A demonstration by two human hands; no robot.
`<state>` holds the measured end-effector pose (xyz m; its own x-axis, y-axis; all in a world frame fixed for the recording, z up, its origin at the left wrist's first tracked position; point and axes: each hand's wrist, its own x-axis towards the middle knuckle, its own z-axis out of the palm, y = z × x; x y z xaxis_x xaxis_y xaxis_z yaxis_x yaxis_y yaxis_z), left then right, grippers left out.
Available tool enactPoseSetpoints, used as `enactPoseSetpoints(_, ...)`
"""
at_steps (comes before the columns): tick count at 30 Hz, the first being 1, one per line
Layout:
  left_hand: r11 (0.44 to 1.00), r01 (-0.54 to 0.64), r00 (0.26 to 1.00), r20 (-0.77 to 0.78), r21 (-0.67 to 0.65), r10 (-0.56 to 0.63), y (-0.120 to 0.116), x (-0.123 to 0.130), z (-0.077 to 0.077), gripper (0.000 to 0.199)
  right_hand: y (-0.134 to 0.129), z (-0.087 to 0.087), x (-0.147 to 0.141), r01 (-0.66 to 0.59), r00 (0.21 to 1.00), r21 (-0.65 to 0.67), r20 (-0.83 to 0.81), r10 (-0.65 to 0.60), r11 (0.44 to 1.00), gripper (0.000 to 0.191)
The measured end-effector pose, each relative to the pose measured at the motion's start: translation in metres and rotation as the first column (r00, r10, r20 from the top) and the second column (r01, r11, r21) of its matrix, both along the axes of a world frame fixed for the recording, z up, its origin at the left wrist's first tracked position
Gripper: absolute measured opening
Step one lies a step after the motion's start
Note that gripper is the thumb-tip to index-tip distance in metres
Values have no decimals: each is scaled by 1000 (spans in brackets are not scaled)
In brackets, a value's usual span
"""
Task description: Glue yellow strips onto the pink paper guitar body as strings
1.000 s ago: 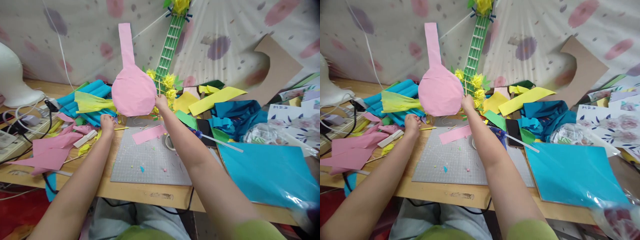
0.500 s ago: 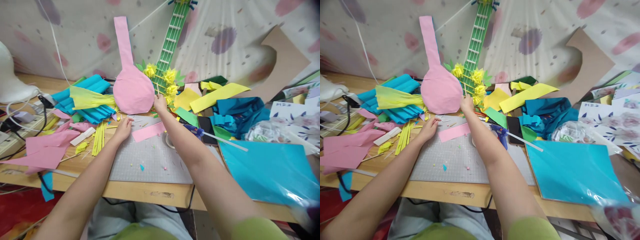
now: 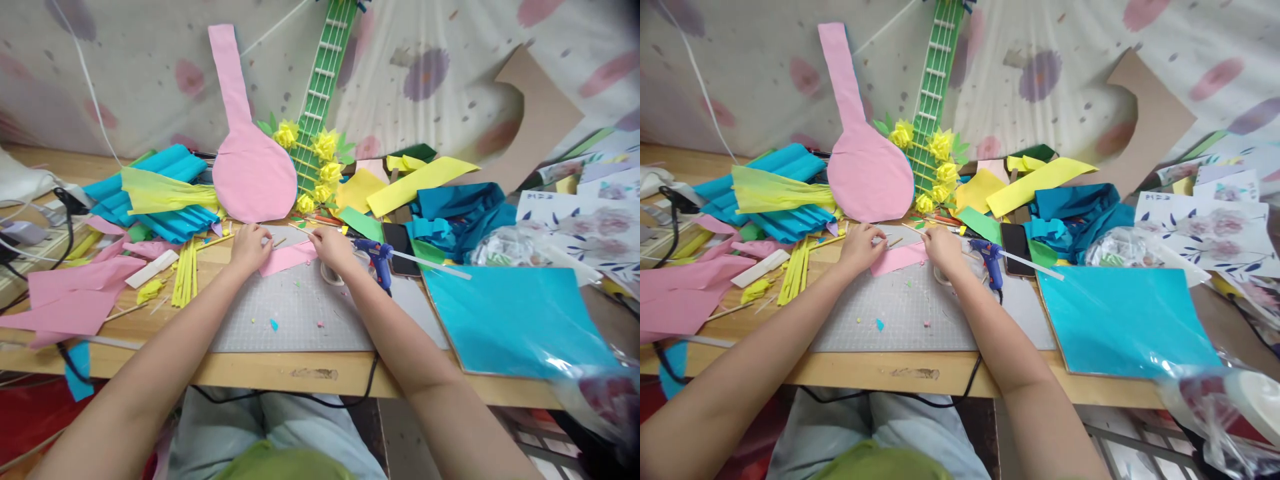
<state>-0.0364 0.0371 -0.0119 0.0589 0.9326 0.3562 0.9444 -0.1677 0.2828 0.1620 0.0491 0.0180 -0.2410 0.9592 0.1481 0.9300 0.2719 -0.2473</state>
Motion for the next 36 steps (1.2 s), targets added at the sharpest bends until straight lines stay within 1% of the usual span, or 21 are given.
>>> enactPoseSetpoints(3, 997, 30, 998, -46, -74, -33, 14, 17, 4, 21, -4, -6, 7, 38, 999, -4, 23, -38, 999, 28)
enactPoseSetpoints(5, 989, 34, 999, -17, -147, -37, 23, 24, 3, 16, -8, -10, 9, 79, 997, -14, 22, -78, 997, 27)
enactPoseSetpoints(7, 982, 18, 993, 114, -189, 4, 29, 24, 4, 13, -11, -15, 10, 116, 993, -21, 29, -116, 993, 28)
enactPoseSetpoints(8, 979, 15, 974, 226, -203, 32, 30, 21, 5, 13, -13, -17, 10, 129, 991, -24, 38, -128, 991, 28)
enactPoseSetpoints(9, 975, 24, 928, 367, -219, 59, 29, 17, 6, 13, -14, -18, 10, 131, 990, -23, 48, -130, 991, 28)
enactPoseSetpoints(10, 969, 55, 849, 523, -242, 82, 26, 12, 8, 15, -15, -19, 10, 124, 991, -19, 55, -123, 992, 28)
enactPoseSetpoints(11, 961, 120, 736, 672, -250, 83, 21, 6, 11, 19, -16, -20, 10, 111, 992, -13, 56, -110, 994, 27)
enactPoseSetpoints(12, 950, 188, 590, 802, -249, 93, 16, -1, 14, 21, -17, -21, 9, 94, 994, -7, 54, -93, 996, 27)
enactPoseSetpoints(13, 938, 259, 443, 891, -228, 95, 9, -8, 17, 21, -17, -21, 8, 75, 996, -3, 48, -75, 997, 28)
enactPoseSetpoints(14, 930, 306, 328, 939, -205, 99, 3, -15, 20, 20, -17, -21, 7, 59, 997, 0, 43, -59, 998, 29)
enactPoseSetpoints(15, 928, 317, 261, 959, -197, 114, -4, -23, 22, 19, -17, -21, 6, 48, 998, 0, 39, -48, 999, 31)
enactPoseSetpoints(16, 936, 298, 231, 966, -186, 118, -9, -30, 23, 19, -17, -22, 5, 43, 998, -3, 37, -43, 999, 32)
enactPoseSetpoints(17, 950, 254, 229, 965, -183, 125, -14, -37, 24, 20, -17, -22, 5, 41, 998, -6, 38, -41, 999, 34)
enactPoseSetpoints(18, 964, 189, 247, 959, -187, 138, -17, -43, 24, 22, -17, -22, 4, 43, 998, -3, 38, -43, 999, 34)
enactPoseSetpoints(20, 981, 51, 313, 936, -187, 162, -20, -54, 23, 28, -16, -24, 5, 52, 998, 15, 35, -53, 999, 33)
enactPoseSetpoints(22, 978, -1, 364, 911, -206, 192, -21, -61, 21, 32, -16, -26, 8, 62, 998, 38, 21, -63, 997, 31)
enactPoseSetpoints(25, 943, 53, 431, 860, -328, 275, -19, -60, 19, 33, -15, -30, 11, 62, 998, 62, 8, -62, 996, 27)
enactPoseSetpoints(27, 916, 73, 510, 804, -395, 306, -17, -56, 18, 31, -15, -31, 11, 52, 999, 73, 10, -53, 996, 24)
enactPoseSetpoints(29, 902, 89, 596, 748, -423, 292, -14, -51, 18, 29, -15, -32, 10, 50, 999, 78, 10, -51, 996, 23)
enactPoseSetpoints(32, 889, 124, 707, 668, -441, 233, -8, -47, 16, 24, -16, -32, 8, 44, 999, 78, -2, -44, 996, 23)
enactPoseSetpoints(36, 890, 100, 838, 520, -445, 166, -1, -50, 13, 22, -17, -32, 7, 35, 999, 68, -28, -34, 997, 23)
